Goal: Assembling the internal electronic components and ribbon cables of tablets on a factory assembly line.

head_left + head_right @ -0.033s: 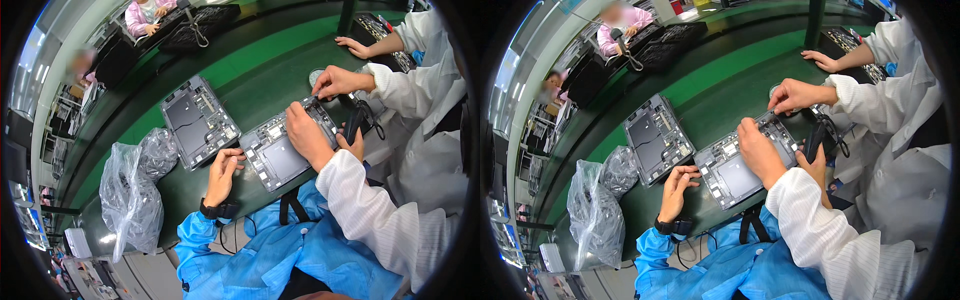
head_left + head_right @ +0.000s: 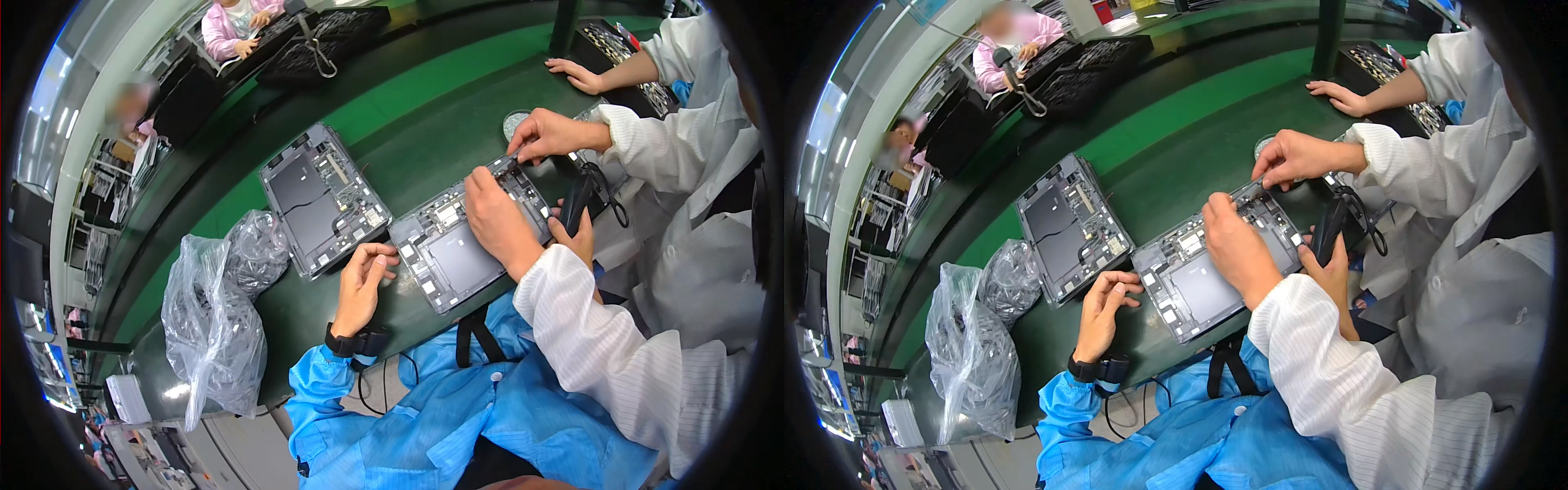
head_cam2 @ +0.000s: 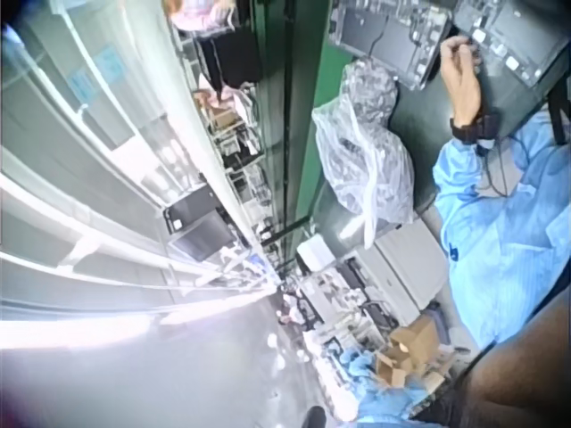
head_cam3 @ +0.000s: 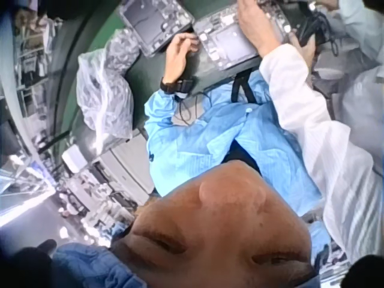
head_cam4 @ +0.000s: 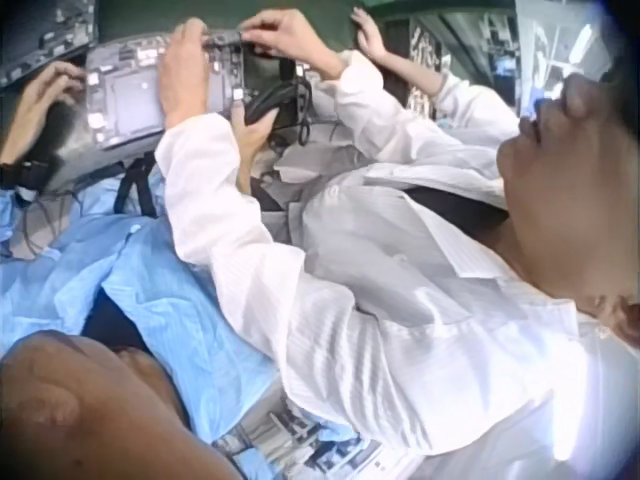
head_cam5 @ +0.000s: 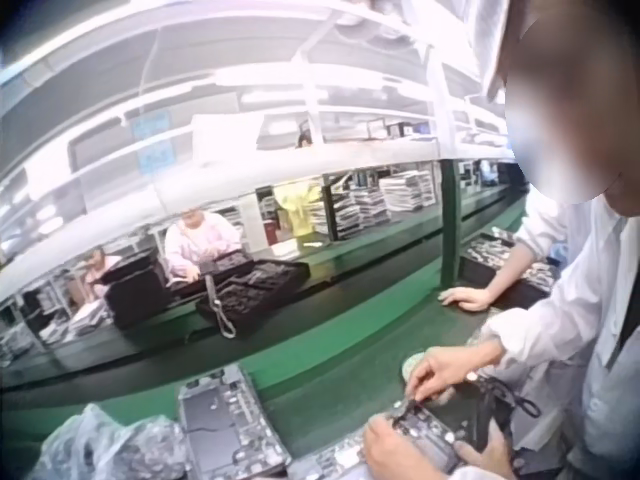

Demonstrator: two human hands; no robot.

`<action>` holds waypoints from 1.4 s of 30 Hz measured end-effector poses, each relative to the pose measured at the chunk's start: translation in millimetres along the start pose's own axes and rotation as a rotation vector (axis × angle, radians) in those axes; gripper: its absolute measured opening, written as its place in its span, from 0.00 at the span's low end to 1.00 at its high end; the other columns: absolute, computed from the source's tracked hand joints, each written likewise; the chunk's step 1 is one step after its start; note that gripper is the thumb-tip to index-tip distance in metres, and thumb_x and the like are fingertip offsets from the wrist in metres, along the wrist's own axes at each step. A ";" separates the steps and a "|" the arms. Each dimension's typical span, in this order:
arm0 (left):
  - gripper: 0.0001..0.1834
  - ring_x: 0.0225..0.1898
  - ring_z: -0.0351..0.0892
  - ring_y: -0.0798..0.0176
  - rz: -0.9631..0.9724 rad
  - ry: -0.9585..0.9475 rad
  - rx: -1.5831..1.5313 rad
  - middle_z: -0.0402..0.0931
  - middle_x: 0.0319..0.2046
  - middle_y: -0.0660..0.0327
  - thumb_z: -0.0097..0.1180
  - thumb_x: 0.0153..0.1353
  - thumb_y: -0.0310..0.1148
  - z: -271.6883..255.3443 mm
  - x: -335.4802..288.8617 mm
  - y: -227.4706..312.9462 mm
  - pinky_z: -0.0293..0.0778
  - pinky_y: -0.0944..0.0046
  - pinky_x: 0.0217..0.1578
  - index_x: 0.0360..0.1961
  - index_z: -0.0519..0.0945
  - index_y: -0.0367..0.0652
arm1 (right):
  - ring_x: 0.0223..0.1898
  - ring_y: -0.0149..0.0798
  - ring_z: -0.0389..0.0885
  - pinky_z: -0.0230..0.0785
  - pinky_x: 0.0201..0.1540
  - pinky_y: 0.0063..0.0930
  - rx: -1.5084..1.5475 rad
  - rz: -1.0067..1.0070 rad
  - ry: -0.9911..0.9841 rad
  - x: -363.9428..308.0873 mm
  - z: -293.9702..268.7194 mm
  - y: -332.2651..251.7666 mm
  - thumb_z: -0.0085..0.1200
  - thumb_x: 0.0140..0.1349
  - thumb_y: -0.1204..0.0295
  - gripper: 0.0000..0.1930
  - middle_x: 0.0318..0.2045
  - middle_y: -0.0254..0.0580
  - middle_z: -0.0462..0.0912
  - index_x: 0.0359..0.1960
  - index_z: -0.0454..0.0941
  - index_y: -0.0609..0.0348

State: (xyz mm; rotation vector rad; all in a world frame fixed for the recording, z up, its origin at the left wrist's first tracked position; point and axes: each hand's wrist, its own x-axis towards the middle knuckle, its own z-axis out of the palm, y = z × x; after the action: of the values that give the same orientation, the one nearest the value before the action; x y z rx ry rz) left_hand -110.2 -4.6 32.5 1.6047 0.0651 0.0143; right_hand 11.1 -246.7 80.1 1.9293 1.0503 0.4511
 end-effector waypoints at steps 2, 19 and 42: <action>0.14 0.48 0.81 0.65 -0.016 -0.047 0.029 0.81 0.48 0.55 0.47 0.79 0.36 -5.0 2.7 -2.3 0.77 0.64 0.47 0.50 0.77 0.34 | 0.43 0.39 0.75 0.59 0.50 0.37 0.015 0.005 -0.026 2.6 1.6 -7.2 0.52 0.65 0.67 0.13 0.33 0.34 0.83 0.41 0.90 0.54; 0.14 0.31 0.81 0.70 -0.037 -0.070 -0.017 0.82 0.34 0.57 0.51 0.77 0.36 -6.4 8.8 -12.0 0.74 0.73 0.27 0.44 0.80 0.34 | 0.58 0.46 0.76 0.71 0.59 0.53 0.409 0.057 0.361 -12.9 38.8 -13.8 0.56 0.61 0.64 0.09 0.44 0.40 0.83 0.34 0.85 0.53; 0.14 0.40 0.86 0.64 -0.060 -0.078 -0.019 0.83 0.40 0.55 0.55 0.76 0.36 -4.0 8.0 -12.6 0.81 0.66 0.38 0.45 0.80 0.33 | 0.58 0.42 0.78 0.70 0.67 0.39 0.613 0.041 0.500 -6.8 53.5 -10.2 0.58 0.54 0.70 0.03 0.42 0.36 0.82 0.26 0.83 0.53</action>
State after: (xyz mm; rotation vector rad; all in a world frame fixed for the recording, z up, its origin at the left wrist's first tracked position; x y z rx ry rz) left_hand -102.8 0.2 19.8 1.5824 0.0524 -0.0943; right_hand 36.7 -277.4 42.5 2.4432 1.6121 0.7203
